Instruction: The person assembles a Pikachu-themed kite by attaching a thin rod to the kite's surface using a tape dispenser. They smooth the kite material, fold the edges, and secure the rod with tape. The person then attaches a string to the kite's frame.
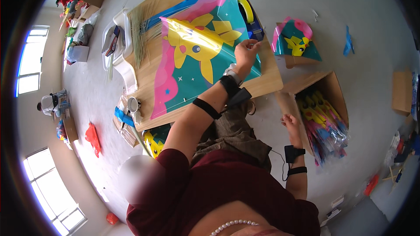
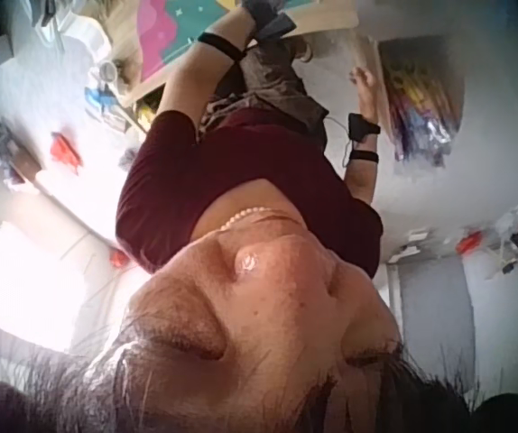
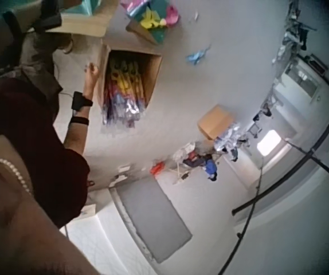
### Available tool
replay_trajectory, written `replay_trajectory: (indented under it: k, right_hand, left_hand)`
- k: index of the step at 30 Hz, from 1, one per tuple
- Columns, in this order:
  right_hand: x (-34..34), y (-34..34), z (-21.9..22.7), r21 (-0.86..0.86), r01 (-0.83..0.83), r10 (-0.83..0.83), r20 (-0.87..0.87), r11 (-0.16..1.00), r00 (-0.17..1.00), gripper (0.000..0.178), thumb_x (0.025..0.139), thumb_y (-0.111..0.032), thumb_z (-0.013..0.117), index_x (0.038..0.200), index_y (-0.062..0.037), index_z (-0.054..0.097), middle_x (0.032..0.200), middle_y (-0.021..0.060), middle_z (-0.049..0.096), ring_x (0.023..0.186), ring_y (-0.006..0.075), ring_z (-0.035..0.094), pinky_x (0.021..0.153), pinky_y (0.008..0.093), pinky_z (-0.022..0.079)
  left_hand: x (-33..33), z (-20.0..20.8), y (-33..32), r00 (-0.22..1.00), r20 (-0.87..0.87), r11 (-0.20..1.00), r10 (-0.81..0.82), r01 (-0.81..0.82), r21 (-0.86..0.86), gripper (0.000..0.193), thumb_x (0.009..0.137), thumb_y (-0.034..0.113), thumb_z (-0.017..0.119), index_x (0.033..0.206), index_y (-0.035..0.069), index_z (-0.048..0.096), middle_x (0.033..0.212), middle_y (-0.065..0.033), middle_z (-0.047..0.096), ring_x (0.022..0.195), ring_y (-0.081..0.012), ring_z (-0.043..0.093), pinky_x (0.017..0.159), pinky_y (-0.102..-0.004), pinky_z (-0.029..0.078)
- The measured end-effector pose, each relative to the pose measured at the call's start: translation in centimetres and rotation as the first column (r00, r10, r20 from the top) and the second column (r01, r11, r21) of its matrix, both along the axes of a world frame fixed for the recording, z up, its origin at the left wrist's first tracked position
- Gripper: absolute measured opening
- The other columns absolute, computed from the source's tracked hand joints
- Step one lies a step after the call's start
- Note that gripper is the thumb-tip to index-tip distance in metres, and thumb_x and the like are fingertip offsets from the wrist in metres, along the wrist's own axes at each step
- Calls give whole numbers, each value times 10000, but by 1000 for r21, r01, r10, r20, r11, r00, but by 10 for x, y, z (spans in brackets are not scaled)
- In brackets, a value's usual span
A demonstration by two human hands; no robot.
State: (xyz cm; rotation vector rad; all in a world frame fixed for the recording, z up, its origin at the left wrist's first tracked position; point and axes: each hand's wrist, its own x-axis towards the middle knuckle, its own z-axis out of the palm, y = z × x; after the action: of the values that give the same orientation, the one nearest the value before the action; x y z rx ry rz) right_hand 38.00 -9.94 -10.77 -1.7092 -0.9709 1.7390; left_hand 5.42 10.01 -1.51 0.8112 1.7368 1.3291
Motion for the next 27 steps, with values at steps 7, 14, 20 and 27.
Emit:
replay_trajectory:
  k: [7, 14, 20, 27]
  right_hand:
    - [-1, -1, 2, 18, -25, 25, -7, 1000, 1000, 177, 1005, -202, 649, 1047, -30, 654, 963, 16, 670, 927, 131, 665, 829, 292, 531]
    - [-5, -2, 6, 20, -50, 51, -7, 999, 999, 180, 1005, -221, 654, 1040, -45, 660, 968, 3, 663, 938, 118, 647, 858, 291, 509]
    - [-9, -5, 15, 37, -41, 41, -2, 998, 999, 185, 1001, -200, 655, 1024, -17, 652, 946, 20, 670, 894, 111, 641, 841, 286, 521]
    - [-7, -10, 21, 82, -26, 25, 10, 996, 1000, 190, 997, -194, 662, 1027, -7, 651, 921, 9, 676, 863, 93, 633, 829, 261, 516]
  left_hand:
    - [10, -1, 18, 957, 236, 986, 166, -159, -50, 253, 856, 235, 832, 908, -3, 765, 670, 66, 550, 581, -43, 442, 506, -259, 339]
    - [19, 7, 25, 938, 200, 958, 285, -271, -93, 222, 840, 210, 831, 837, 0, 757, 720, 10, 660, 655, -83, 535, 606, -279, 424]
    - [24, -1, 33, 904, 221, 927, 366, -334, -171, 242, 821, 229, 809, 791, -3, 743, 686, -72, 684, 633, -146, 616, 636, -336, 504]
    - [25, 18, 31, 952, -5, 925, 306, -298, -234, 219, 807, 227, 790, 814, 11, 753, 757, -152, 720, 724, -262, 706, 723, -384, 544]
